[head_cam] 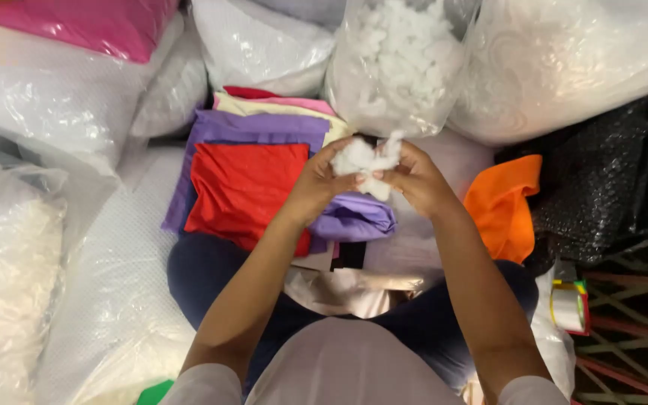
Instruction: A person is manually filling a small purple fabric pillowcase with white fiberfill stuffing.
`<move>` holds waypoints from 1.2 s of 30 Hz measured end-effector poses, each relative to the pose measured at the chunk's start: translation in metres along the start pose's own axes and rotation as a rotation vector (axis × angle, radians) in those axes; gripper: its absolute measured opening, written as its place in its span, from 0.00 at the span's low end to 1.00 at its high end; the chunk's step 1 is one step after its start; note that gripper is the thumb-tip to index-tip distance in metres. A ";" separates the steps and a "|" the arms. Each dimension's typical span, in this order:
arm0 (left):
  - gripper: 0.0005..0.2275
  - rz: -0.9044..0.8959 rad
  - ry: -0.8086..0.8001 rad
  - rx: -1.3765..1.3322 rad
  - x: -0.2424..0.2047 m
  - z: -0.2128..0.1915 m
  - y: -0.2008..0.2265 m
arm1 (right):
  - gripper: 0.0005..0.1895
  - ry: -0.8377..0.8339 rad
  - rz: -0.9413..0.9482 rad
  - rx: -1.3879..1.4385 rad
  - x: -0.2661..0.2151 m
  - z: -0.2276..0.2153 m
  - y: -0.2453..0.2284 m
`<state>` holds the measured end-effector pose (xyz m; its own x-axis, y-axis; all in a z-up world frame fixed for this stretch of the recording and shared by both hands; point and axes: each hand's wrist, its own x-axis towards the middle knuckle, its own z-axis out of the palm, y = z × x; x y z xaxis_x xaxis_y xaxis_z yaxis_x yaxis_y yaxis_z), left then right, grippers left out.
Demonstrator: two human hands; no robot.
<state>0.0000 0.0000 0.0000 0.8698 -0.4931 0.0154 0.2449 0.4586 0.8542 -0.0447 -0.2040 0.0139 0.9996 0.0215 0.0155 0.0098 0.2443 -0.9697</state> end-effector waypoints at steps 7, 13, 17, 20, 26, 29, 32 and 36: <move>0.14 -0.025 0.215 0.531 -0.034 -0.048 -0.062 | 0.12 0.143 -0.068 -0.476 -0.048 0.010 0.066; 0.17 0.170 0.112 0.828 -0.052 -0.064 -0.077 | 0.18 0.117 -0.182 -0.840 -0.063 0.017 0.089; 0.20 0.256 0.060 1.221 -0.058 -0.056 -0.053 | 0.22 0.149 -0.296 -1.145 -0.066 0.014 0.101; 0.16 0.149 0.074 1.329 -0.061 -0.057 -0.054 | 0.25 0.162 -0.364 -1.169 -0.071 0.019 0.102; 0.09 0.007 0.126 1.245 -0.060 -0.072 -0.076 | 0.22 -0.051 -0.217 -1.045 -0.080 0.024 0.097; 0.16 -0.016 0.174 1.189 -0.054 -0.082 -0.089 | 0.15 0.000 -0.211 -1.040 -0.078 0.025 0.104; 0.23 -0.067 0.208 1.183 -0.050 -0.093 -0.100 | 0.06 0.168 -0.293 -1.160 -0.076 0.023 0.113; 0.29 -0.152 0.213 1.190 -0.047 -0.089 -0.091 | 0.16 0.344 -0.114 -1.201 -0.066 0.014 0.128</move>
<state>-0.0246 0.0472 -0.1248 0.9468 -0.3002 -0.1163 -0.0978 -0.6125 0.7844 -0.1098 -0.1609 -0.1078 0.9446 -0.2395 0.2245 -0.0684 -0.8123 -0.5792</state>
